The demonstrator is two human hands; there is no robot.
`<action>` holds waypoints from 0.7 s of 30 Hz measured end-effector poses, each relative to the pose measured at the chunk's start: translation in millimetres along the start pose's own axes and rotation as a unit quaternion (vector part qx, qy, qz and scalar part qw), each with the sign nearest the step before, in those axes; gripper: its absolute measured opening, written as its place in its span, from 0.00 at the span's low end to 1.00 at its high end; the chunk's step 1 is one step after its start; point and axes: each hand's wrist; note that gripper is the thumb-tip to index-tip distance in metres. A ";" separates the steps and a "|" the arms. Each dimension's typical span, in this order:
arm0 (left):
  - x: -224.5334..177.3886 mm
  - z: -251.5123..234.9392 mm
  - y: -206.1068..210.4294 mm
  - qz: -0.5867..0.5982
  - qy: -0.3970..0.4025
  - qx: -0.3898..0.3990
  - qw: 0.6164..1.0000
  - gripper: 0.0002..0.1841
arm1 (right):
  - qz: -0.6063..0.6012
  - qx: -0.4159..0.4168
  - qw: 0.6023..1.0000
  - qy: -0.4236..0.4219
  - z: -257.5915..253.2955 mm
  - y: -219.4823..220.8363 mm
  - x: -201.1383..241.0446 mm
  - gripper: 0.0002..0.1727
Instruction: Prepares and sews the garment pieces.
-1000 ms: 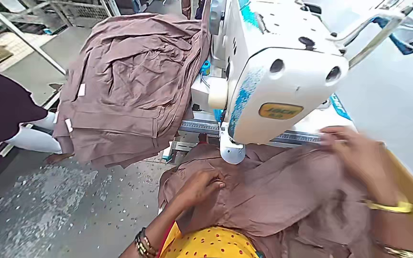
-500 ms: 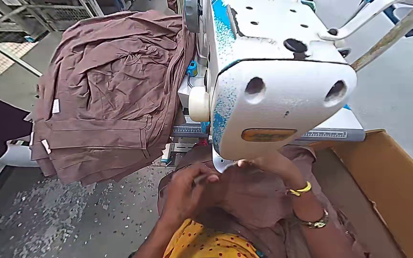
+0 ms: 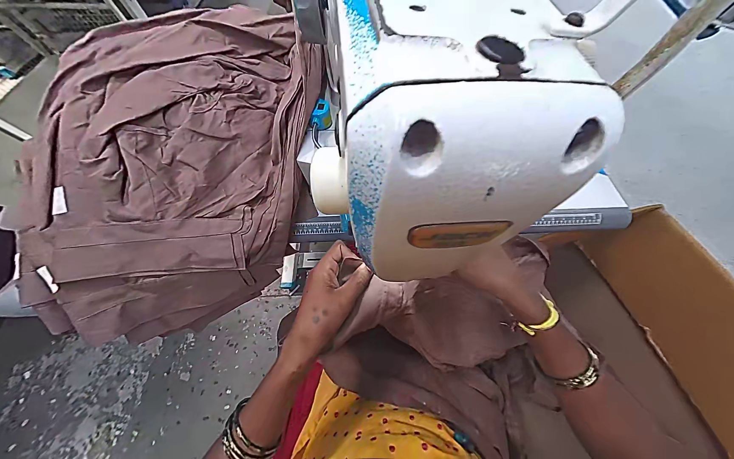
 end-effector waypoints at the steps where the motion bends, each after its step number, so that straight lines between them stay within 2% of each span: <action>1: 1.6 0.1 0.7 0.005 0.005 -0.002 1.000 0.04 | 0.032 -0.009 0.999 -0.006 0.2 -2.6 -0.5 0.12; 3: 2.7 0.7 2.1 0.016 0.003 -0.002 1.000 0.05 | 0.117 -0.062 0.991 -0.018 0.1 -12.3 -2.1 0.13; 5: 1.8 1.0 3.7 0.028 -0.007 0.000 1.000 0.08 | 0.204 -0.172 0.962 -0.056 -5.0 -21.4 -16.5 0.11; 7: 1.1 1.4 4.9 0.037 -0.019 0.000 0.999 0.12 | 0.261 -0.233 0.933 -0.080 -13.2 -26.9 -31.7 0.09; 11: 2.5 -0.2 5.3 0.030 -0.009 -0.005 1.000 0.12 | 0.318 -0.215 0.912 -0.145 -29.6 -21.8 -47.9 0.12; 13: 3.0 0.6 6.7 0.030 -0.005 -0.006 1.000 0.12 | 0.343 -0.193 0.908 -0.142 -34.4 -19.6 -50.2 0.13; 16: 5.7 1.0 8.4 0.037 0.001 -0.012 0.999 0.11 | 0.368 -0.202 0.894 -0.154 -35.8 -17.8 -56.2 0.09; 18: 6.7 1.6 10.1 0.050 0.005 -0.019 0.999 0.11 | 0.359 -0.212 0.892 -0.177 -35.4 -19.4 -60.5 0.06; 21: 6.2 1.5 10.8 0.059 0.000 -0.019 0.998 0.11 | 0.311 -0.234 0.899 -0.199 -33.1 -25.4 -65.4 0.07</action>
Point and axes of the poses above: each hand's wrist, its own z-axis away from the middle knuckle, its own y-axis out of the palm, x = y × z, and after that the axes turned 10 degrees about -z, right-handed
